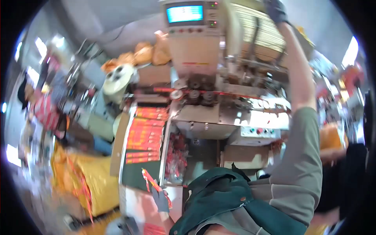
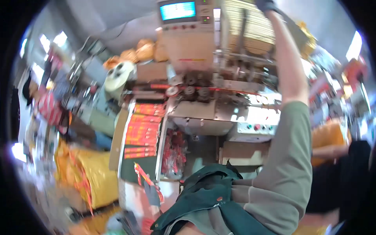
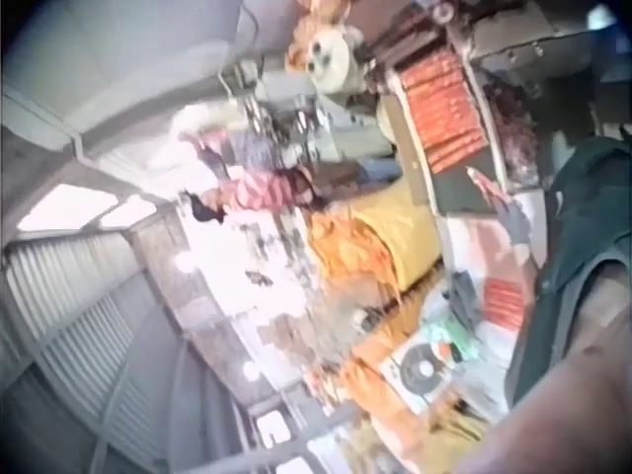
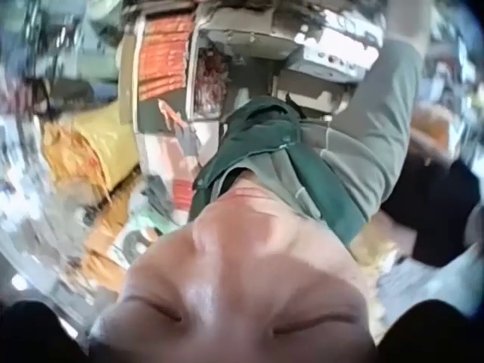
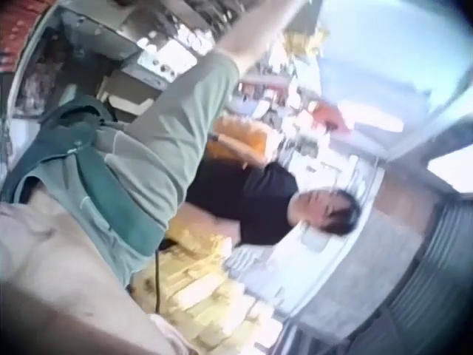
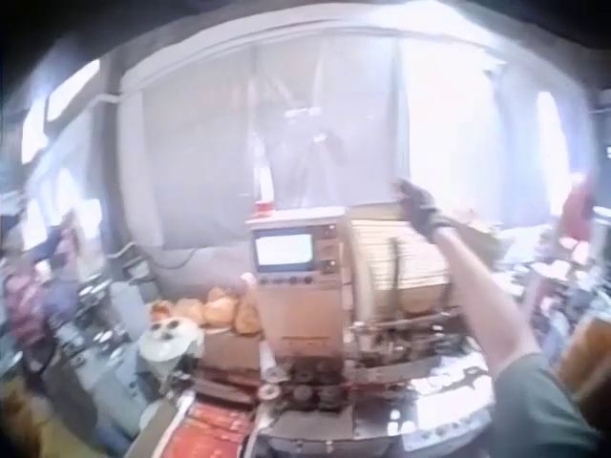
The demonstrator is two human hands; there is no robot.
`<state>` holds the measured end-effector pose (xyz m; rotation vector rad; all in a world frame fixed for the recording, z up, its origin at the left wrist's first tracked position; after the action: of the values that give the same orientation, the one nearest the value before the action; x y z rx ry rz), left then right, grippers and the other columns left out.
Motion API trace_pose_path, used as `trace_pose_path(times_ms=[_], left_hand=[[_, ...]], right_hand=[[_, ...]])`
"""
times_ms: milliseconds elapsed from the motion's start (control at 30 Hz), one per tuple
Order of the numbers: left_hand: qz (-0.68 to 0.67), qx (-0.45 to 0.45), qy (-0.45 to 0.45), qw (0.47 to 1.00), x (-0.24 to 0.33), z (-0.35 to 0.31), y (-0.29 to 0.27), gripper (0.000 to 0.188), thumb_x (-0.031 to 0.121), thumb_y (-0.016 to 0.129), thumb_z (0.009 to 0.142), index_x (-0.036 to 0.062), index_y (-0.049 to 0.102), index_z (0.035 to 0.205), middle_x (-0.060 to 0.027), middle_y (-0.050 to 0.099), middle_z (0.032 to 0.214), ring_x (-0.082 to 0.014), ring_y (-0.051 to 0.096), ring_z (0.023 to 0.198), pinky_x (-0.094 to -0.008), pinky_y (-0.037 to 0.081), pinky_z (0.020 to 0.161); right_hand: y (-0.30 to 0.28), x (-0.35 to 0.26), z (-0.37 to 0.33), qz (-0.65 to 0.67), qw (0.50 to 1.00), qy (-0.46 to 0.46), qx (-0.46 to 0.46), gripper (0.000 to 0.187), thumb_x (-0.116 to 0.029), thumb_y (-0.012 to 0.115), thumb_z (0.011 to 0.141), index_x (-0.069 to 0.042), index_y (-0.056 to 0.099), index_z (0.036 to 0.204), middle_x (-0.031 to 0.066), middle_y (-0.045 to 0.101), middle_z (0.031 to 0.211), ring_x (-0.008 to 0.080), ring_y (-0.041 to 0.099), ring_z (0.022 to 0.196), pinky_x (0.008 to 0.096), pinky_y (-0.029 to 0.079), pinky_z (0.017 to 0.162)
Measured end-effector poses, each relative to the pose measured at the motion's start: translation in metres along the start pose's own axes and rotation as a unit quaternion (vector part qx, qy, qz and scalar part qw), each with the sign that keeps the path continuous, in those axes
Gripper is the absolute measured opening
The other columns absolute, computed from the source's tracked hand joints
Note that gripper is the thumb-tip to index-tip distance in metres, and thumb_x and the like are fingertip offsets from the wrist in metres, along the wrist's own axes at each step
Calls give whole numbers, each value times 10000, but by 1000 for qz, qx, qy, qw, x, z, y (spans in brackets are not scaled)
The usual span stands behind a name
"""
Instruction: Packaging and sealing bundles of incense sticks into plastic bags.
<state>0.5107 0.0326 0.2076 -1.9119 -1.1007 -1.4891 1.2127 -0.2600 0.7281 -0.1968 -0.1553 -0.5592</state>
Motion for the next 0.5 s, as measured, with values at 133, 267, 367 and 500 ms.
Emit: trace_pose_path(times_ms=[133,267,367,500], left_hand=[[22,213,-24,977,-39,-49,-37,289,145,428,906,22,495,1158,-40,586,833,-60,484,604,-209,409,520],[316,278,53,906,-62,-45,-51,279,112,480,847,34,553,1105,-147,609,965,-283,579,895,-366,455,798],[375,408,-51,831,-96,-74,-85,284,143,486,842,40,567,1094,-195,578,1071,-365,541,1007,-406,424,883],[188,514,291,785,31,-55,-113,191,127,470,885,10,571,998,-66,573,943,-189,554,941,-320,440,853]], right_hand=[[91,-72,-117,-21,929,16,-368,330,-236,414,923,-64,535,1176,165,591,1034,256,553,964,329,429,881],[-7,-24,-167,47,870,115,-478,434,-266,346,960,-4,392,1303,157,455,1280,218,460,1147,322,356,965],[19,-89,-188,48,881,68,-466,444,-258,341,967,7,380,1321,160,424,1339,233,436,1200,326,344,984],[-44,-180,-170,-12,953,28,-302,409,-234,333,979,-30,394,1329,155,454,1316,263,459,1189,350,377,962]])
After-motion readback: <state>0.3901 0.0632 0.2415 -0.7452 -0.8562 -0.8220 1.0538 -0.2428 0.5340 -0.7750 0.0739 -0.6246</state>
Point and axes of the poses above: each hand's wrist, its own z-axis towards the middle knuckle, its own y-axis out of the palm, x = y × z, the point moved 8 cm from there along z, towards the middle knuckle
